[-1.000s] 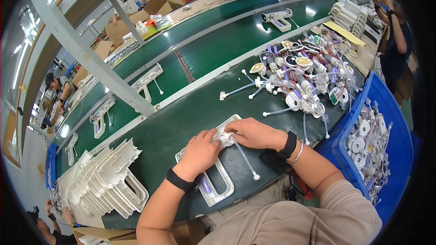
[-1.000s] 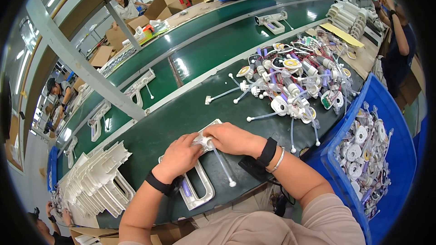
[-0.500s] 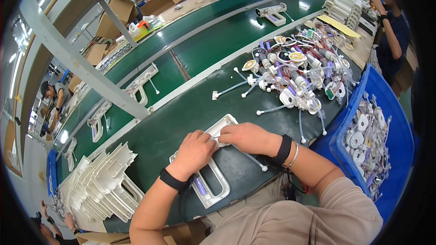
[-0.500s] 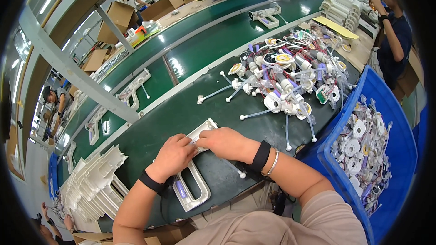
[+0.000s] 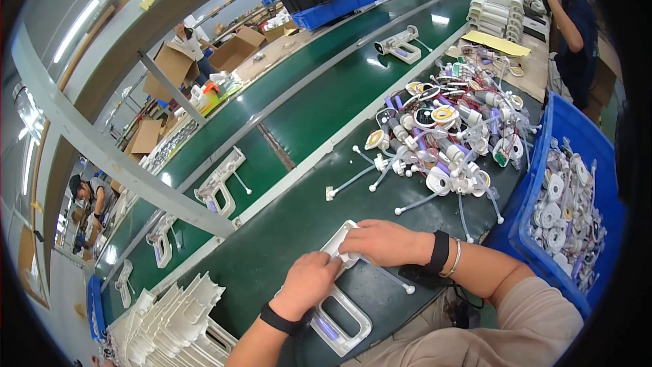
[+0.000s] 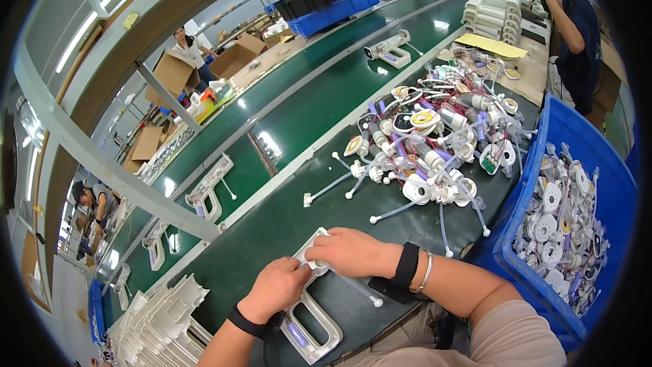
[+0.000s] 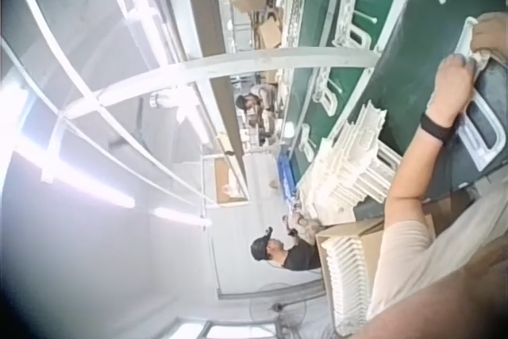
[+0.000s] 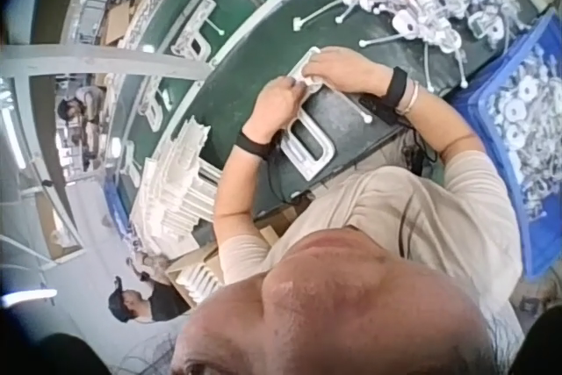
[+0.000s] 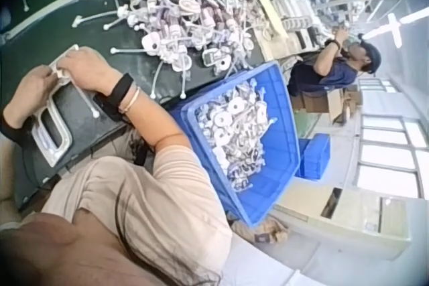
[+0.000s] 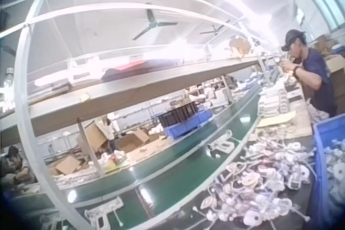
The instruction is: Assembling white plastic parts with internal wiring and components on a factory assembly line.
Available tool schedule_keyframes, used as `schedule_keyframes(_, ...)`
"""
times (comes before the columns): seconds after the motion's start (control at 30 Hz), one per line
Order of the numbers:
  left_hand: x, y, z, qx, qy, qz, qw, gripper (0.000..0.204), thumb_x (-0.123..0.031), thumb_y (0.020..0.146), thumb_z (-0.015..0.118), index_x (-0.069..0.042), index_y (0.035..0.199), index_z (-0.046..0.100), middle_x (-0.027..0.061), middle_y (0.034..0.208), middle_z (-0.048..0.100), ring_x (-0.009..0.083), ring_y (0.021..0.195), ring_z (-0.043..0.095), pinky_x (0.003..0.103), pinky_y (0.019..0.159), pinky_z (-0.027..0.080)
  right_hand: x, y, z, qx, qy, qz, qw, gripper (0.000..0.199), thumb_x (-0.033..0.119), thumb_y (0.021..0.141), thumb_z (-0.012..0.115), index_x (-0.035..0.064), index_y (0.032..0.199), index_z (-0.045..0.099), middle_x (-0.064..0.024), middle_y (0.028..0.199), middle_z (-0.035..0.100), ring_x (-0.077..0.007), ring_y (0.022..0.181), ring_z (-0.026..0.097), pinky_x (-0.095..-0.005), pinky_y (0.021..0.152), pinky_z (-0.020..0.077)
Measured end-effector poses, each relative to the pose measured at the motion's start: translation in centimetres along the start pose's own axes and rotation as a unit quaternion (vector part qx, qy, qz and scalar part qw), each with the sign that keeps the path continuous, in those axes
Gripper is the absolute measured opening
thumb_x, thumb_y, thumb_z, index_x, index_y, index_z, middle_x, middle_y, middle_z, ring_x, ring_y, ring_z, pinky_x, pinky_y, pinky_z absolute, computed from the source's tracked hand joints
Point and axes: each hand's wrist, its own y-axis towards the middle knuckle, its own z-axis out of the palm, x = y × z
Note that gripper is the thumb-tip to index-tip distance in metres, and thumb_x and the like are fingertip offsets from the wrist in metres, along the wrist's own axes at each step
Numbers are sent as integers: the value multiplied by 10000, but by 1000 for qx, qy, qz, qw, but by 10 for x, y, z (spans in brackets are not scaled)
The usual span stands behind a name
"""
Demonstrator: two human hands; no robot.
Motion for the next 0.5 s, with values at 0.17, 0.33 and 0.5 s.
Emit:
schedule_keyframes(0.17, 8, 4, -1, 9, -16, 9, 1000, 76, -81, 725, 612, -56, 790, 644, 102, 728, 561, 290, 724, 584, 389, 674, 477, -1, 4, 0, -1, -6, 4, 1000, 278, 24, 746, 547, 118, 1005, 583, -43, 892, 592, -224, 836, 588, -341, 801, 438)
schedule_keyframes(0.33, 7, 6, -10, -39, -42, 13, 998, 94, -97, 749, 645, -56, 833, 655, 85, 854, 618, 282, 782, 611, 377, 682, 504, -2, 4, 2, 0, -16, -3, 1000, 292, 32, 753, 543, 119, 1028, 590, -46, 895, 607, -224, 849, 600, -337, 831, 433)
schedule_keyframes(0.5, 0, 0, -11, -55, -24, 11, 998, 121, -114, 762, 655, -68, 874, 655, 76, 903, 631, 278, 785, 622, 364, 662, 514, 3, -1, 1, -21, 10, 4, 1000, 272, 35, 762, 533, 85, 1027, 574, -80, 909, 618, -278, 841, 598, -359, 797, 457)
